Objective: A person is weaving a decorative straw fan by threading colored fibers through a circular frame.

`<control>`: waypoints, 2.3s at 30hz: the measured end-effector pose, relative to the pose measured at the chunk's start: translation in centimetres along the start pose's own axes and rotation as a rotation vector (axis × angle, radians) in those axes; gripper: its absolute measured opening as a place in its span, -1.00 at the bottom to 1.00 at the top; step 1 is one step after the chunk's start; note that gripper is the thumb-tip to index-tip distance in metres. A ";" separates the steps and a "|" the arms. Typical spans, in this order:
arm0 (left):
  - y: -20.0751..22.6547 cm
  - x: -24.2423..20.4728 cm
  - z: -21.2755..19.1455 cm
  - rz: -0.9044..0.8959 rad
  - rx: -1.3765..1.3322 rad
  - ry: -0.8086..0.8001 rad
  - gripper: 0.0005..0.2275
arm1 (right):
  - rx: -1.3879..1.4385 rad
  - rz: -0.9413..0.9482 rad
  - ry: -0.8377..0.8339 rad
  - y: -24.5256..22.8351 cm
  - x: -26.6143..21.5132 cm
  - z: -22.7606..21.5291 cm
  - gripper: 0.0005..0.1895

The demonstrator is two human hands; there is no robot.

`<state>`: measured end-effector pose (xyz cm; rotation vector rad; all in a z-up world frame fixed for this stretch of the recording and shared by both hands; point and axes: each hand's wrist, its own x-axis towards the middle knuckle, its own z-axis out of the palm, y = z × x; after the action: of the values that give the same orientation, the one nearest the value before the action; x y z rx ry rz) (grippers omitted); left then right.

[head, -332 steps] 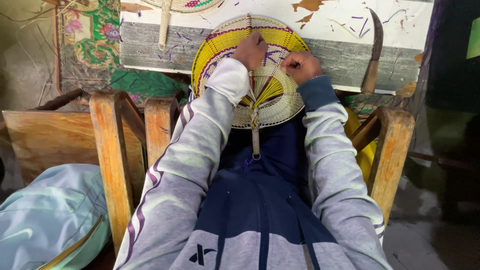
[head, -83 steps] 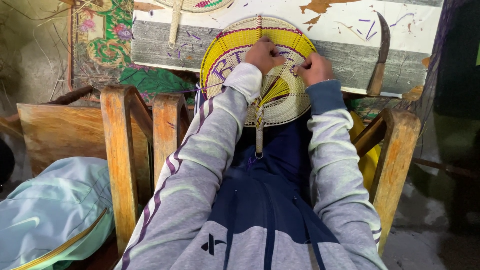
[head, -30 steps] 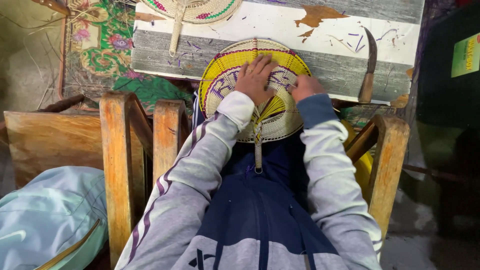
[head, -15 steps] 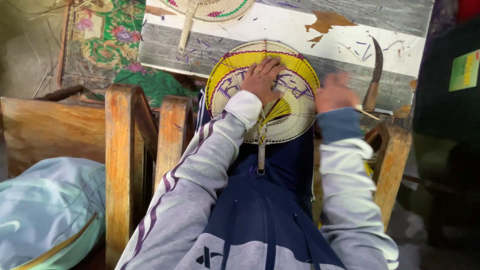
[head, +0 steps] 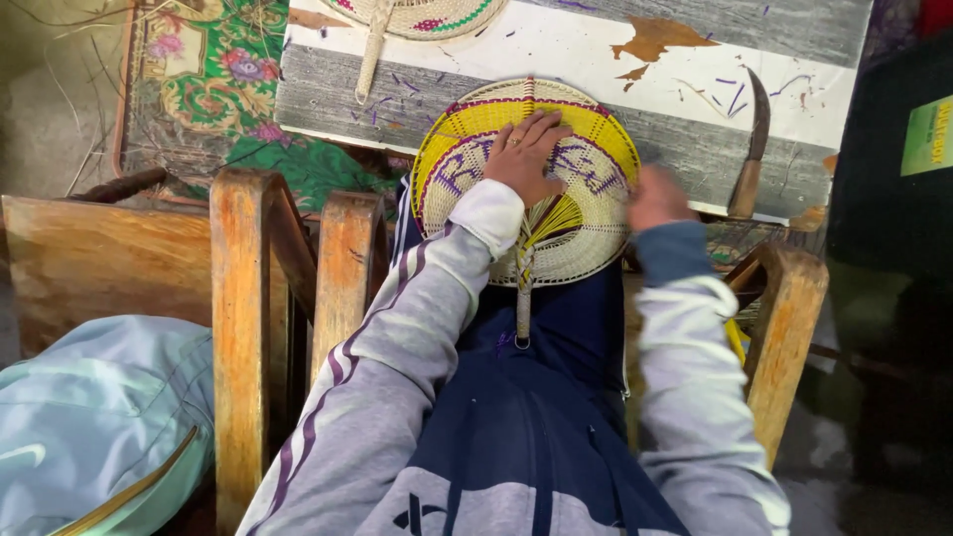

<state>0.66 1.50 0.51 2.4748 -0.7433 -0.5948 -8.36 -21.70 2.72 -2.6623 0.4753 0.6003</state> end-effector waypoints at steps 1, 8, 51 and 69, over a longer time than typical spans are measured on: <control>-0.1 0.1 0.0 0.001 0.000 -0.004 -0.34 | 0.002 0.003 -0.002 1.2 0.1 -0.4 -0.74; 0.3 0.0 0.0 -0.011 0.012 0.006 -0.34 | 0.155 -0.029 -0.045 0.2 2.8 1.5 -0.55; -0.7 0.2 -1.1 0.030 0.219 -0.061 -0.48 | 0.243 -0.064 0.188 -1.3 6.3 6.1 -0.79; -1.0 -0.2 -1.3 0.069 0.198 -0.011 -0.44 | 0.339 -0.137 0.146 0.9 5.5 3.9 -0.82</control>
<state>1.55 2.80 1.01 2.6142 -0.9281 -0.5326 -5.32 -22.18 -3.37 -2.3977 0.3912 0.2580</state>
